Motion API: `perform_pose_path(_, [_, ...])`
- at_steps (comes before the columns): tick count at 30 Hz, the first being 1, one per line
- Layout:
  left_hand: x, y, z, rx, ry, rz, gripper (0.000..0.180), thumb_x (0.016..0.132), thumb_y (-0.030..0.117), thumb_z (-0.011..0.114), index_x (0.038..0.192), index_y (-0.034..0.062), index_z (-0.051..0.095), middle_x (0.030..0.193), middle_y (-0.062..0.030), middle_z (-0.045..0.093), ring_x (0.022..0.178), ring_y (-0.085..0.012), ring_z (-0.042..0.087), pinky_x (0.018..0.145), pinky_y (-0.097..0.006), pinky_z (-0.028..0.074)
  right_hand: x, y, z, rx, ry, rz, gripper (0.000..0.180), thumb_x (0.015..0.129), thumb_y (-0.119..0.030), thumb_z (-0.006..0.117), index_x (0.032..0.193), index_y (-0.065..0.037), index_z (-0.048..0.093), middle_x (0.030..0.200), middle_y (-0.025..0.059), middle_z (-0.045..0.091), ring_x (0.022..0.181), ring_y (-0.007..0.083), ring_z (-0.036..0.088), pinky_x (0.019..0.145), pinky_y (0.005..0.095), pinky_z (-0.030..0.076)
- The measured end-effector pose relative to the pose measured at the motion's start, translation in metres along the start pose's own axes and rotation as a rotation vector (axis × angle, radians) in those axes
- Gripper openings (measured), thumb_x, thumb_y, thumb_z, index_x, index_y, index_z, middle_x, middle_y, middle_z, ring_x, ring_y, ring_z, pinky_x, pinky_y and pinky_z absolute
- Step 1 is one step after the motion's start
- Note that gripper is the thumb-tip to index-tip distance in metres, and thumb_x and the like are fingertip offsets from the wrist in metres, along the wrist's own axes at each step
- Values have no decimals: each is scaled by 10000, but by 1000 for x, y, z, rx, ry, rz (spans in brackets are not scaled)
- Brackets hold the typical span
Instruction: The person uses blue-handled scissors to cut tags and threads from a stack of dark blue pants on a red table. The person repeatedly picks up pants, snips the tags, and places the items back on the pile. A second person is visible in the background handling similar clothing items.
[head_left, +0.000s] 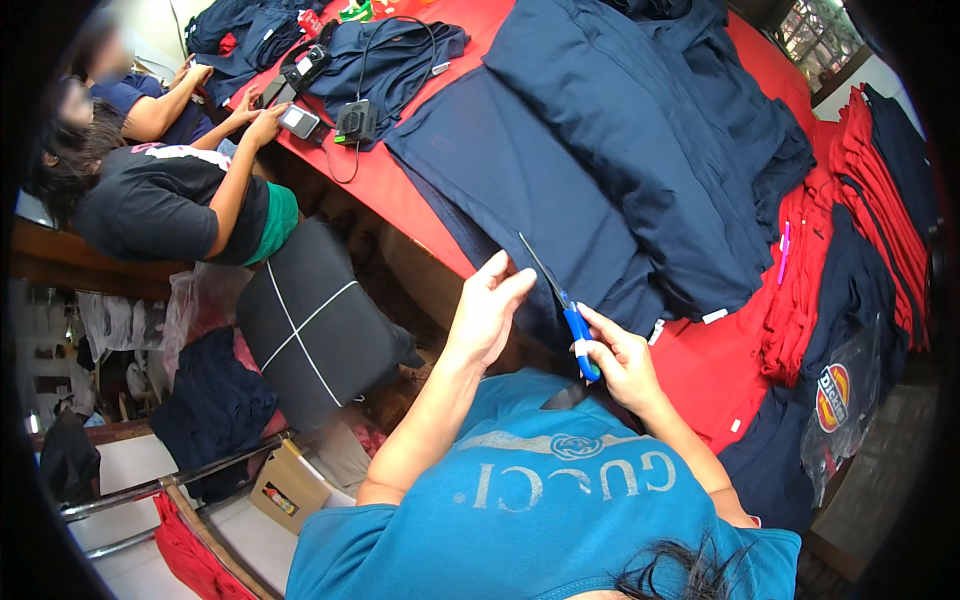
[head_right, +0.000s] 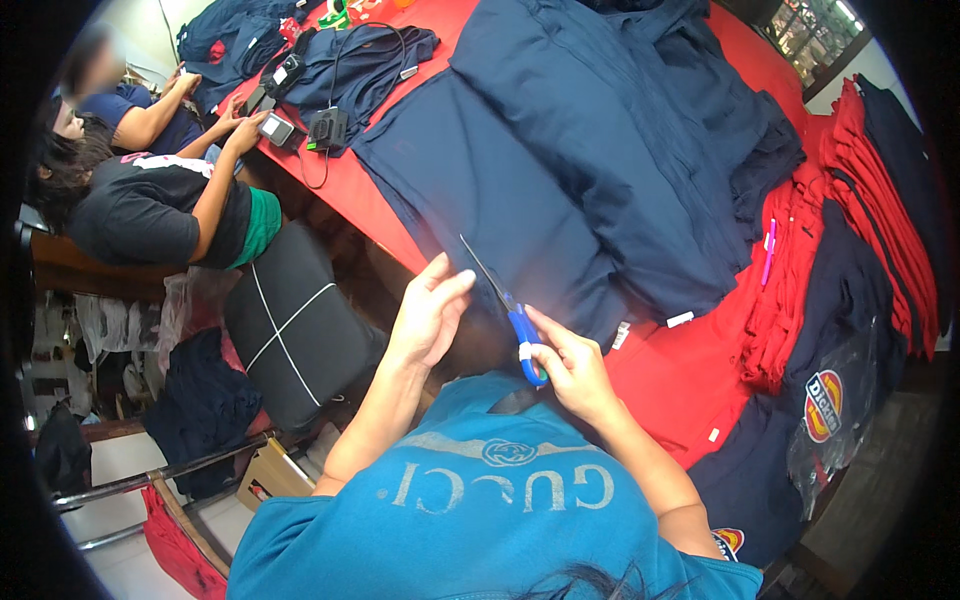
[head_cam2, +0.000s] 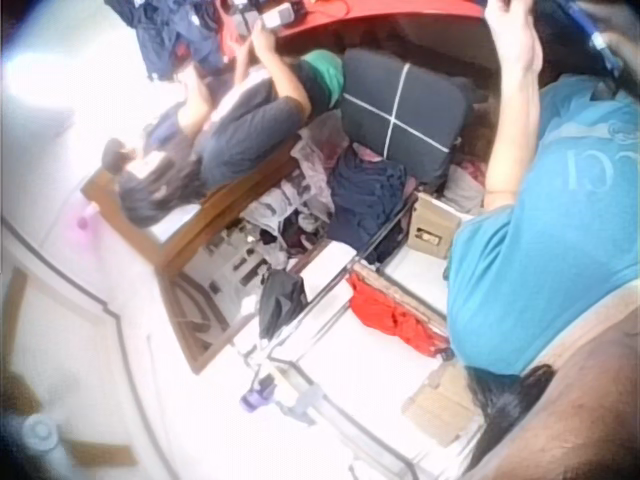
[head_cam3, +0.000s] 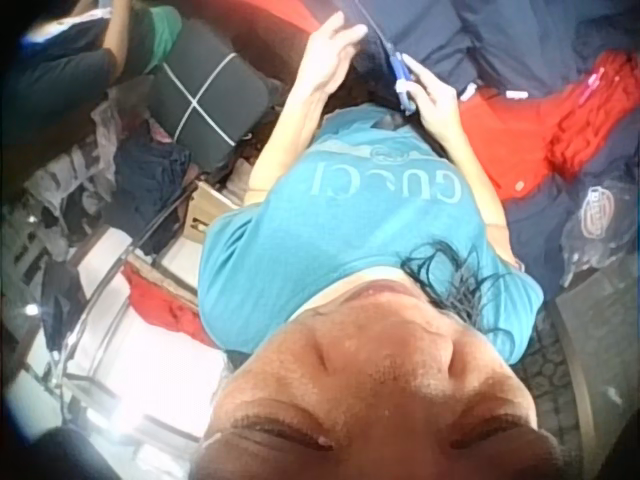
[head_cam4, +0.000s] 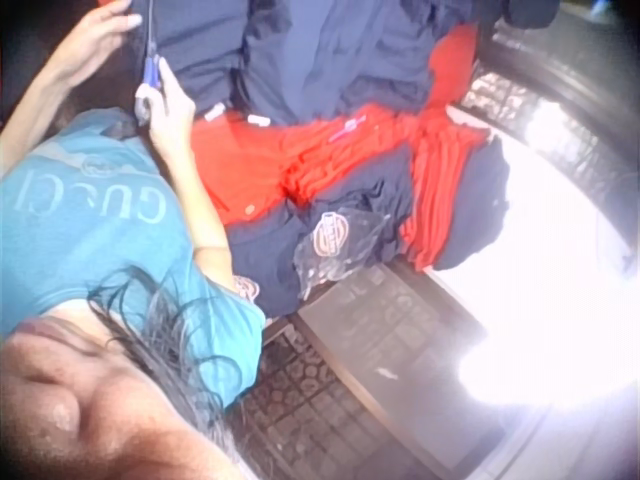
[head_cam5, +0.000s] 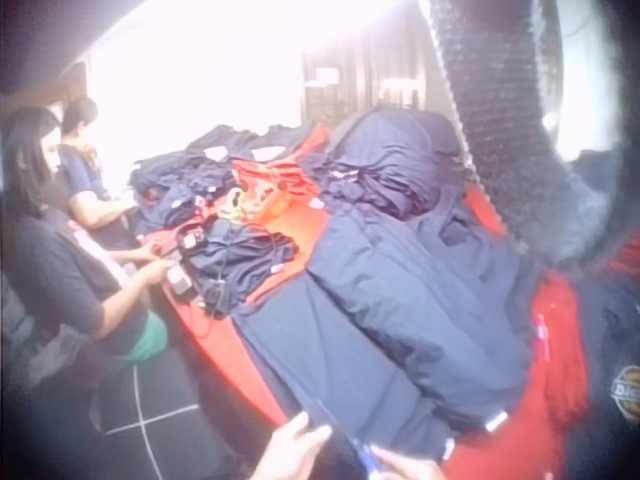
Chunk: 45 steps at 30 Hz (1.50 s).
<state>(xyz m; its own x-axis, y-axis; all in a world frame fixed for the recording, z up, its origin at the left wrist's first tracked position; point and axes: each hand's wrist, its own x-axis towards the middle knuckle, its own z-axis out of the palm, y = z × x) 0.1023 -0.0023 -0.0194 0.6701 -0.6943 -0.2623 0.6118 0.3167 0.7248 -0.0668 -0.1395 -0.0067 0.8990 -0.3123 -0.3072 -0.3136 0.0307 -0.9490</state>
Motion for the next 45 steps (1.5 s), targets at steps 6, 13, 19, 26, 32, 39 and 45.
perform_pose_path(6, [6,11,-8,156,-94,57,411,897,8,591,1299,-7,505,1194,-89,601,1100,-162,572,964,-305,455,15,-4,9,-236,40,-295,537,883,-105,657,1377,2,477,1162,125,638,919,126,615,781,265,511])
perform_pose_path(13, [7,20,-5,163,-56,57,417,895,12,599,1301,-1,500,1196,-94,596,1108,-166,571,969,-306,454,23,-12,8,-52,5,-62,504,891,-66,616,1371,14,481,1135,132,651,890,126,618,806,267,504])
perform_pose_path(19, [24,22,-20,61,-81,30,375,905,2,581,1275,-4,519,1201,-92,598,1101,-175,576,984,-316,445,25,-14,15,-112,21,-183,512,900,-67,613,1380,28,462,1122,131,653,944,143,622,873,278,486])
perform_pose_path(26, [26,25,-24,115,-82,16,394,883,-26,602,1267,15,526,1135,-69,616,1032,-139,596,892,-280,490,38,-19,10,194,-55,52,548,899,-139,659,1386,16,461,1021,105,668,901,119,627,818,261,513])
perform_pose_path(32, [24,27,-17,18,-67,-1,432,869,-23,626,1280,23,502,1106,-68,619,979,-129,605,843,-258,501,51,-30,-10,287,-140,54,491,918,-171,610,1360,2,483,916,109,658,684,123,626,598,259,538])
perform_pose_path(39, [26,4,-14,56,-84,-217,468,873,10,641,1308,48,470,1134,-82,621,987,-161,623,804,-324,555,93,-37,-1,167,103,-118,723,812,19,658,1439,-30,303,1155,121,554,1032,168,587,890,290,485])
perform_pose_path(45, [61,-14,-25,-33,42,-252,347,932,102,608,1248,-1,509,1187,-115,603,1040,-203,622,863,-378,545,112,-18,7,143,77,-80,671,824,16,562,1440,-43,304,1188,107,519,1073,154,548,914,274,451])
